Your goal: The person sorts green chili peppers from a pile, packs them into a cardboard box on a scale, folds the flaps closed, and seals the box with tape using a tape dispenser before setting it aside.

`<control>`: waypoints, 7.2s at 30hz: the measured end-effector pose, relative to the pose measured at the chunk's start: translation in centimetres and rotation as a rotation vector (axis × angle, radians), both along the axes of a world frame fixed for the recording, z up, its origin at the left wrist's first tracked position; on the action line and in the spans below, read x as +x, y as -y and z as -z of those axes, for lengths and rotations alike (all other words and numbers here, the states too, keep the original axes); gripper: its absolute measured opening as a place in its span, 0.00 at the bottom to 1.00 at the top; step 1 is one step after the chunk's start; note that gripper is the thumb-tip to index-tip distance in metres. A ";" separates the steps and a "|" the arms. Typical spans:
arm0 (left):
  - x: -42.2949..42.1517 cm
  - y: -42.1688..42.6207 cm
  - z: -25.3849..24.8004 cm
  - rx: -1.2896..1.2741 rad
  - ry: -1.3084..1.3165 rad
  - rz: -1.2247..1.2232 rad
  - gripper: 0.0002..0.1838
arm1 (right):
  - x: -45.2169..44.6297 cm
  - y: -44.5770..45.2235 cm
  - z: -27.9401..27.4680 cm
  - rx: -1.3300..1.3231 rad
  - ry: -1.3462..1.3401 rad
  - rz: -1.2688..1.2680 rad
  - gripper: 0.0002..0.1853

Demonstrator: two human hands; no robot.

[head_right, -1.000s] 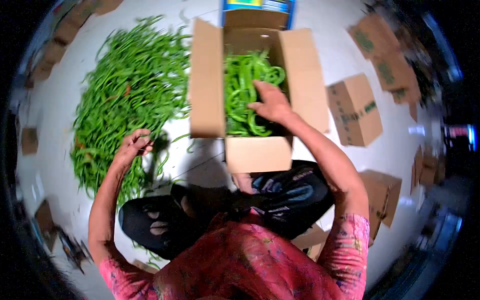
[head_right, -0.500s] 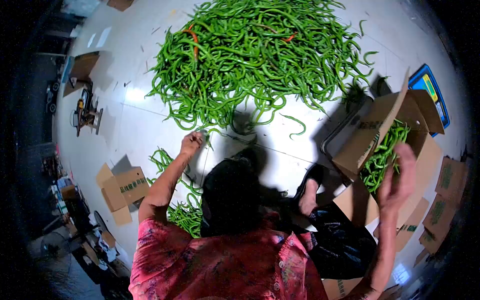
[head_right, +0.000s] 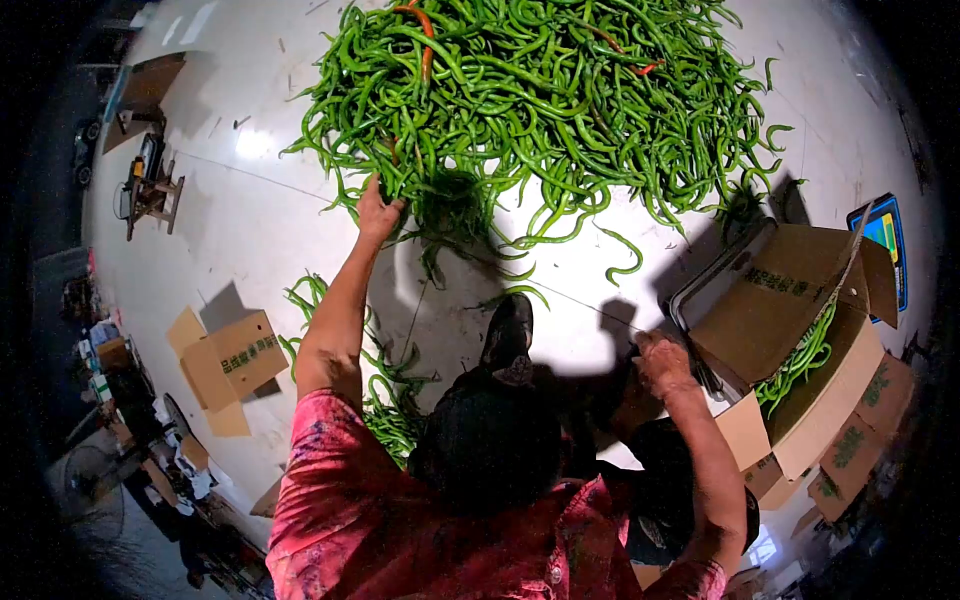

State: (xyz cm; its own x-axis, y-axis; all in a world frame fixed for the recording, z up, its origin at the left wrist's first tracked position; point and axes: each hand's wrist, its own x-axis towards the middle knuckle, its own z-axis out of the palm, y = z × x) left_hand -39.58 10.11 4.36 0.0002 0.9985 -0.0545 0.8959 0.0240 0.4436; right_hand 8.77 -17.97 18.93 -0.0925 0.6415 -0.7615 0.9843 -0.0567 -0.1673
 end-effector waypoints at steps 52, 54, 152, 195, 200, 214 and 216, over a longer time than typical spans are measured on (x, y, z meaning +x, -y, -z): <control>-4.2 9.7 -4.6 -0.491 -0.466 0.690 0.31 | -12.1 5.3 14.0 0.119 -0.881 0.763 0.17; -3.7 12.3 -4.7 -0.418 -0.092 0.506 0.31 | -13.5 0.7 8.3 -0.089 -1.044 0.920 0.20; 29.8 12.1 -39.1 -1.232 1.713 0.571 0.33 | 8.5 3.4 -26.4 1.362 -0.155 0.564 0.38; 32.0 14.6 -38.2 -0.905 1.334 0.685 0.38 | 7.0 0.4 -23.7 0.652 -1.636 1.442 0.11; 31.8 14.4 -38.9 -0.822 1.091 0.779 0.32 | 10.8 0.5 -23.5 0.776 -1.824 1.350 0.09; 32.4 14.2 -37.3 -0.878 1.393 0.677 0.30 | 10.1 1.5 -26.1 0.410 -2.222 1.075 0.13; 32.8 13.6 -36.7 -0.901 1.560 0.621 0.28 | 9.5 1.6 -26.7 0.520 -2.131 1.097 0.12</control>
State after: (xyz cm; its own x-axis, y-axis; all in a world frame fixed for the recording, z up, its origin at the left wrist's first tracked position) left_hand -6.75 -3.49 41.09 0.8519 0.5173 -0.0817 -0.2606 0.5540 0.7907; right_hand 18.25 -19.61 45.63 0.1626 0.9862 0.0294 -0.7804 0.1468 -0.6077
